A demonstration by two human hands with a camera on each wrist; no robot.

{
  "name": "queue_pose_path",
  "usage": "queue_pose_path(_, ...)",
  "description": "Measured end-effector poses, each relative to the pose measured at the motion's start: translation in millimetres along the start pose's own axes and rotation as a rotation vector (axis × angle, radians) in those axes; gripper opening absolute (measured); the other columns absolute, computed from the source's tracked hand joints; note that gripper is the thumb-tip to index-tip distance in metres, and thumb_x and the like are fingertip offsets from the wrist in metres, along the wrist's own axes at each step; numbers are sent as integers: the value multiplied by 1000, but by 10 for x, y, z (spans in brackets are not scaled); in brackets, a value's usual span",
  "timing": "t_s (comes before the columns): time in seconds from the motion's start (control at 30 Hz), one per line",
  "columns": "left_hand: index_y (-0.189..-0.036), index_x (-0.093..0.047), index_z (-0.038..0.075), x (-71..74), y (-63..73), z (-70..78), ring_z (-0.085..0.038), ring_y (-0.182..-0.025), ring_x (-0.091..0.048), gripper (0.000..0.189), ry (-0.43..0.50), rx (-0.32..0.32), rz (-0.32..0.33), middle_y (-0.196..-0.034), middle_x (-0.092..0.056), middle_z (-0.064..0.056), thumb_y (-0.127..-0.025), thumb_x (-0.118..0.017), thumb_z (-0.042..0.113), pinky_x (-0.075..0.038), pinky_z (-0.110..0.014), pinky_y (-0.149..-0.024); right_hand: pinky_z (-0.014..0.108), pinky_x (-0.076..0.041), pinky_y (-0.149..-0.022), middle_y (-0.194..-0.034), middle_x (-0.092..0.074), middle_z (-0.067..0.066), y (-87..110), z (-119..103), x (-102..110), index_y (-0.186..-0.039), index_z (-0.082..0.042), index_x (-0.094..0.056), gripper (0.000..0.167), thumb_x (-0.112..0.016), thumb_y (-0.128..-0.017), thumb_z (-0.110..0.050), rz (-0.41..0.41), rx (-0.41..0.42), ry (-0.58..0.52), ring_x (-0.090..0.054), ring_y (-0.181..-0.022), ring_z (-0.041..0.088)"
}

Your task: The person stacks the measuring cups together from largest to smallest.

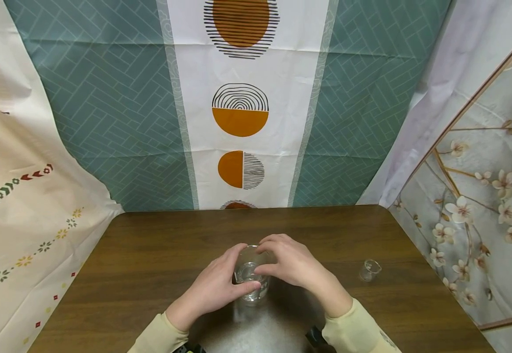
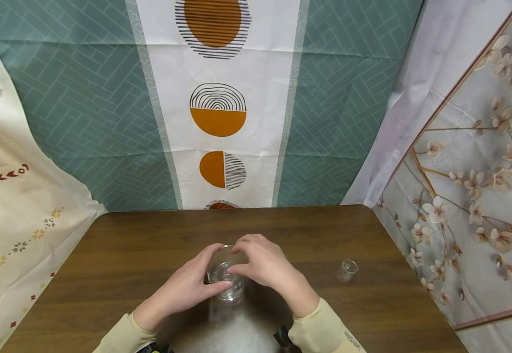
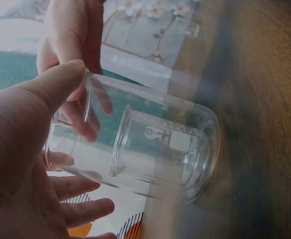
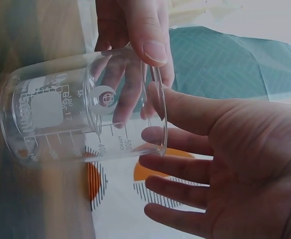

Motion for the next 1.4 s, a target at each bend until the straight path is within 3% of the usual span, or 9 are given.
queue_pose_path(0.8,-160,-47,11,17,-3,15,-31,-128,-65,93,-9,-19,28,-153,-61,-8,-93,-84,64,-54,-56,-107,54,-57,-103,-135,-71,-4,206,103,160,-130,-19,-78,41,-90,-95,-36,145,-4,-1,-65,-131,22)
queue_pose_path(1.4,-160,-47,10,11,6,13,-34,-134,-64,96,-8,-25,32,-158,-58,-11,-92,-82,67,-52,-59,-110,56,-51,-114,-152,-66,-1,317,293,204,-149,-20,-69,59,-85,-99,-45,180,-85,-3,-57,-146,25)
Point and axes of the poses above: each hand's wrist, its own y-axis away from the middle knuckle, its own x-axis out of the back of the hand, z = x × y, the point moved 9 cm from there along -y, towards the middle knuckle
